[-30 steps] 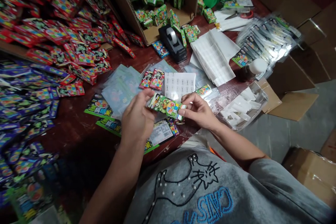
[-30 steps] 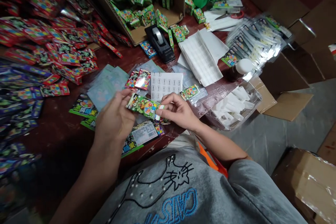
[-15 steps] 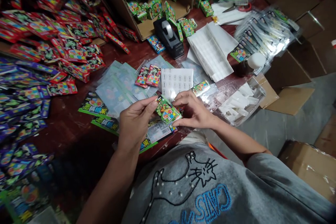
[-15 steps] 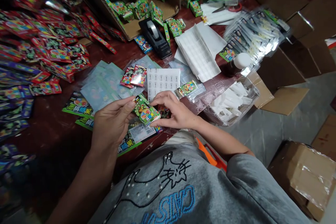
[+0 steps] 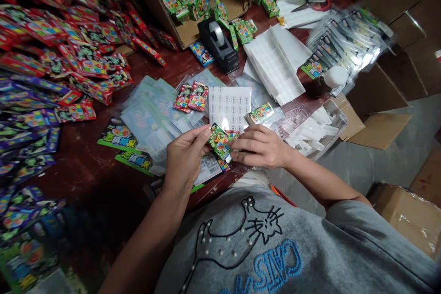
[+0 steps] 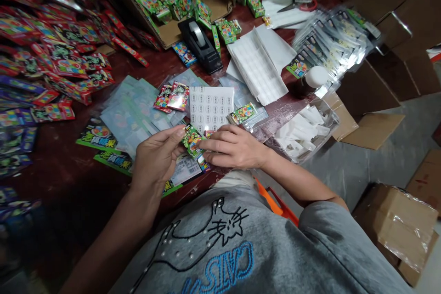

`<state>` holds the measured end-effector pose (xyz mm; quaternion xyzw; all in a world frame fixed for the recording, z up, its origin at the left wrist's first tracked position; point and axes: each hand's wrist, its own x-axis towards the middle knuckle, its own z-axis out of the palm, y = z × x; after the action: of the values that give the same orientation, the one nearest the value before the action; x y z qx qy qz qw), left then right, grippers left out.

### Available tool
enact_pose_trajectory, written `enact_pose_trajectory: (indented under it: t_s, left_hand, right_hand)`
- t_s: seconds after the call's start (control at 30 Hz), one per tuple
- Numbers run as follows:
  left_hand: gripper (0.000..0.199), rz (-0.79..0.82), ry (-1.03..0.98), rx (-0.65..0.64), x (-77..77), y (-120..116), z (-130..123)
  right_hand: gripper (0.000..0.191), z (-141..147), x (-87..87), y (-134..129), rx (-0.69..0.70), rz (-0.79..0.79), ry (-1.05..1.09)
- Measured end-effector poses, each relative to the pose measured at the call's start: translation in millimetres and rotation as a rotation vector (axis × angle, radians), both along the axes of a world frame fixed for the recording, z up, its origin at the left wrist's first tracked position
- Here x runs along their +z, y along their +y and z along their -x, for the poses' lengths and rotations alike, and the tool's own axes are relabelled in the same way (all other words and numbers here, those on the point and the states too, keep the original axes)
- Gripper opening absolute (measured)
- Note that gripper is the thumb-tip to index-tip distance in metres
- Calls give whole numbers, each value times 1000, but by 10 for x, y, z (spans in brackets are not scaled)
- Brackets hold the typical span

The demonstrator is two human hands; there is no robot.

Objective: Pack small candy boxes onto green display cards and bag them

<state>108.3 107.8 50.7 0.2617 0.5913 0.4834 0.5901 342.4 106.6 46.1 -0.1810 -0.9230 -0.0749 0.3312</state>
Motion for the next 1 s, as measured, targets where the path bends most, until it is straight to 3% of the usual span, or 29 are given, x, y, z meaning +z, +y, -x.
enact_pose_trajectory:
  t_s: [0.3,0.47,0.77,1.0]
  left_hand:
    - [39,-126,183,-80,20,-30,-22]
    - [44,-15,103,-96,44,6,-81]
    - [51,94,63,-31,-33,20,-112]
    - [49,35,111,-45,-15,11,-127]
  right_hand:
    - [18,-25,-30,-106,-76,128,62]
    - [18,-111,-136,-140,-78,14,16]
    - [19,-106,-187,-155,-86,-14,-90]
    - [12,-73,-295,-148,-14,79,109]
